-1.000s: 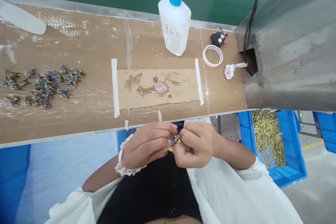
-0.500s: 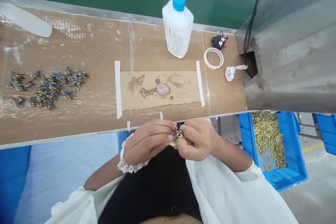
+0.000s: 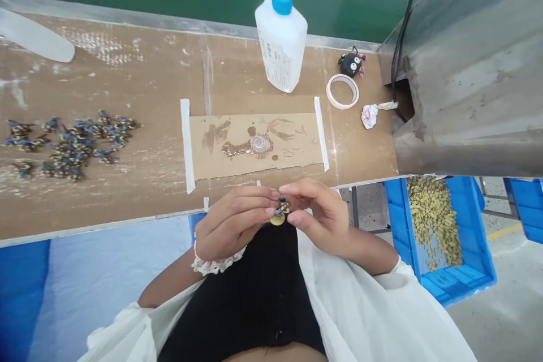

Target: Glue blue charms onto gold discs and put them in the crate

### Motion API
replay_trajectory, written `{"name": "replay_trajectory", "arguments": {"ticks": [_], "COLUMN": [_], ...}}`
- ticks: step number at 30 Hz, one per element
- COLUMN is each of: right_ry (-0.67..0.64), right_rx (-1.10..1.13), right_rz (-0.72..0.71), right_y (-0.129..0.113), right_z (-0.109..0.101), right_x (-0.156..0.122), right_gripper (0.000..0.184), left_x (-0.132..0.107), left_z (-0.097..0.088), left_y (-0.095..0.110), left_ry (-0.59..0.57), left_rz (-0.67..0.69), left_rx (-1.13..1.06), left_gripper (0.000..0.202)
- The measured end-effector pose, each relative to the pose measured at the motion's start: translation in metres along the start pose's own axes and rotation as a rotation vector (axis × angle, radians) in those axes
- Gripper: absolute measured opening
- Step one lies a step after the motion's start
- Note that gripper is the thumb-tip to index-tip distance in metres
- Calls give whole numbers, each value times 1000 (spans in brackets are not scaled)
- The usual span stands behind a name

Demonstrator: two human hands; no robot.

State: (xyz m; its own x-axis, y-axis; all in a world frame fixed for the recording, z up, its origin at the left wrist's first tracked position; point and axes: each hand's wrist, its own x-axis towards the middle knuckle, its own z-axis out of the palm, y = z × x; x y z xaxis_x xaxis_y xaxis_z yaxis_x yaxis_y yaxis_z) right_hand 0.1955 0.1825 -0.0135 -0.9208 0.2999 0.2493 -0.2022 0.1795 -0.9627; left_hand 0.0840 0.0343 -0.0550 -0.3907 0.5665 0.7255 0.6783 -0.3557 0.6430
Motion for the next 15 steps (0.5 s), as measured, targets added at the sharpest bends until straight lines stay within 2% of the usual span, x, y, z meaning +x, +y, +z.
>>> {"name": "replay_trajectory", "arguments": {"ticks": [5, 12, 15], "right_ry": [70, 126, 137], "right_rx": [93, 412, 495], "right_rz": [126, 490, 528], "right_y": [-3, -11, -12], "right_z": [4, 10, 9], "right_x": [1, 7, 10], "right_gripper": [13, 13, 9], "left_x": [2, 8, 9], "left_z": [5, 4, 6], "left_y": [2, 2, 1], "left_ry": [36, 31, 52], "left_rz": [-31, -85, -137], "left_rx": [16, -18, -47], "left_gripper": [21, 6, 3]}}
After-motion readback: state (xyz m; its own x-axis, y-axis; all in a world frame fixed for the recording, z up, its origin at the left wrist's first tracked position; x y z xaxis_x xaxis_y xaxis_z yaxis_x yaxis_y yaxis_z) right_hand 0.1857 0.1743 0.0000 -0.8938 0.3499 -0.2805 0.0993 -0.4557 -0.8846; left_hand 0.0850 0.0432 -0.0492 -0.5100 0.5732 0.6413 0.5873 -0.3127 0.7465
